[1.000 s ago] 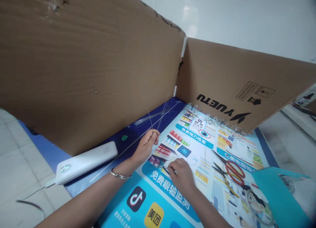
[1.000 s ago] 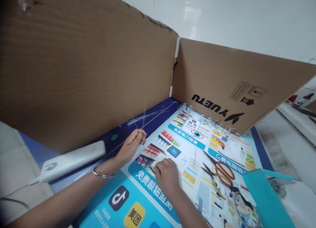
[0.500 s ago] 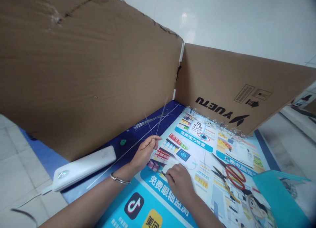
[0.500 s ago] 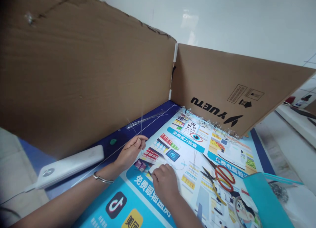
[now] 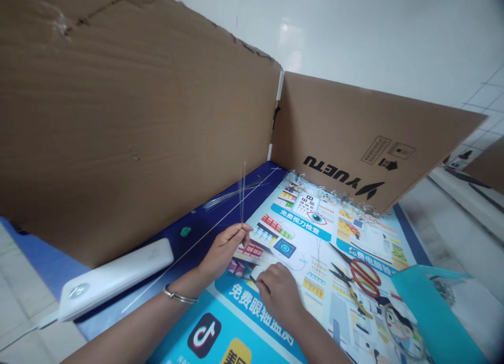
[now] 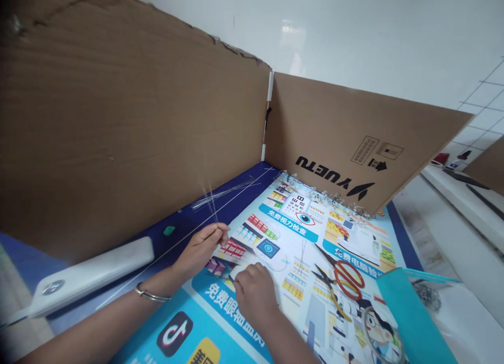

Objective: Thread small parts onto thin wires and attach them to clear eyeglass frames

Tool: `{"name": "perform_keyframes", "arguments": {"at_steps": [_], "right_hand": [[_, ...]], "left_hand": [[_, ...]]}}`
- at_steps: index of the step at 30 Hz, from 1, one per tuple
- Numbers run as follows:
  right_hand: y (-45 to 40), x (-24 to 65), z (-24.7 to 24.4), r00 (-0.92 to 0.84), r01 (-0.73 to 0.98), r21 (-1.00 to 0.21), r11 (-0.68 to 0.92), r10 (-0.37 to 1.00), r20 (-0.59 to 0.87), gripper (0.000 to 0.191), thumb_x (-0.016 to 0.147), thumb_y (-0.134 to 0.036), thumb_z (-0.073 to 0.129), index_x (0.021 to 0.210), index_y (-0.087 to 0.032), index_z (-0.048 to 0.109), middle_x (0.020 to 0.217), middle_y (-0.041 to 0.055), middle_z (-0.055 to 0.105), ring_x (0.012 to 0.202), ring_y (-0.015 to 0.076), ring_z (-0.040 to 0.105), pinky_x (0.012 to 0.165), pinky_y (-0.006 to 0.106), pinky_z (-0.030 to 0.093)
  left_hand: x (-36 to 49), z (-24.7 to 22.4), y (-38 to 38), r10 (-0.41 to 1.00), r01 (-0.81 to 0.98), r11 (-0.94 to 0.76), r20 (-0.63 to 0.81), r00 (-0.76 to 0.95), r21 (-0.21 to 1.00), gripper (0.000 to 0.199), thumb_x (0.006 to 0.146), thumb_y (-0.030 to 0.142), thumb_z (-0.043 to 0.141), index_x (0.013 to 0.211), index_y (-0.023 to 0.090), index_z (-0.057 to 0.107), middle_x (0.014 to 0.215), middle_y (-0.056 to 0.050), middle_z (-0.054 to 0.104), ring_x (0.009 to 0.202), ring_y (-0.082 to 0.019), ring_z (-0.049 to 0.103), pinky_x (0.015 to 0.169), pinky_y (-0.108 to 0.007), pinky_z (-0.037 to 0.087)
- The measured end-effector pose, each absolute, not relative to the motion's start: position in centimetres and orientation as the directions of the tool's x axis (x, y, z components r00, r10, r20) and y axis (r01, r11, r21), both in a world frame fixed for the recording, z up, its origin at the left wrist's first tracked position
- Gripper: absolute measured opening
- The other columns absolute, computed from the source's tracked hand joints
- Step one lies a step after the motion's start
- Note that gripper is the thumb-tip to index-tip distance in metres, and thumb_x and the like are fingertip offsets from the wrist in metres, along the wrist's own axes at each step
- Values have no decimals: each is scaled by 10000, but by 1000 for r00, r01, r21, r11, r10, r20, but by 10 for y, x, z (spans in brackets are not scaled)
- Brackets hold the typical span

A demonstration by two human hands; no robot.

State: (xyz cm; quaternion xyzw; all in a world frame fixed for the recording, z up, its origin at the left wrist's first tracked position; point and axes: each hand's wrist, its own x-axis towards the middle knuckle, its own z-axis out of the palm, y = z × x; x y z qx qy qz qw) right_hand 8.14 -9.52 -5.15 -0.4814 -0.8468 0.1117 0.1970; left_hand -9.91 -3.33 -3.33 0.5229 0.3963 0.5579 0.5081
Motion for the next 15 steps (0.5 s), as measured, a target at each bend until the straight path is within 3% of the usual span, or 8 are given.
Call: {"name": "perform_keyframes", "arguments": {"at_steps": [8,15], "right_hand": [[-94,80,-54,-454,774,-381,506,863,223,159,862,-221,454,765,-203,578,769,38,556,783,173,468,719,305,346],[-92,80,-55,-454,775,-382,504,863,221,147,856,-227,463,763,-202,574,776,40,553,786,174,469,720,305,347]], "left_hand": [[-100,-34,-32,982,-135,-147,160,96,980,267,846,397,444,929,173,563,645,18,465,575,-102,406,563,-218,356],[-104,-31,-33,969,-85,-88,105,225,993,304,832,407,464,979,164,572,638,30,408,568,-95,365,524,-202,322]]}}
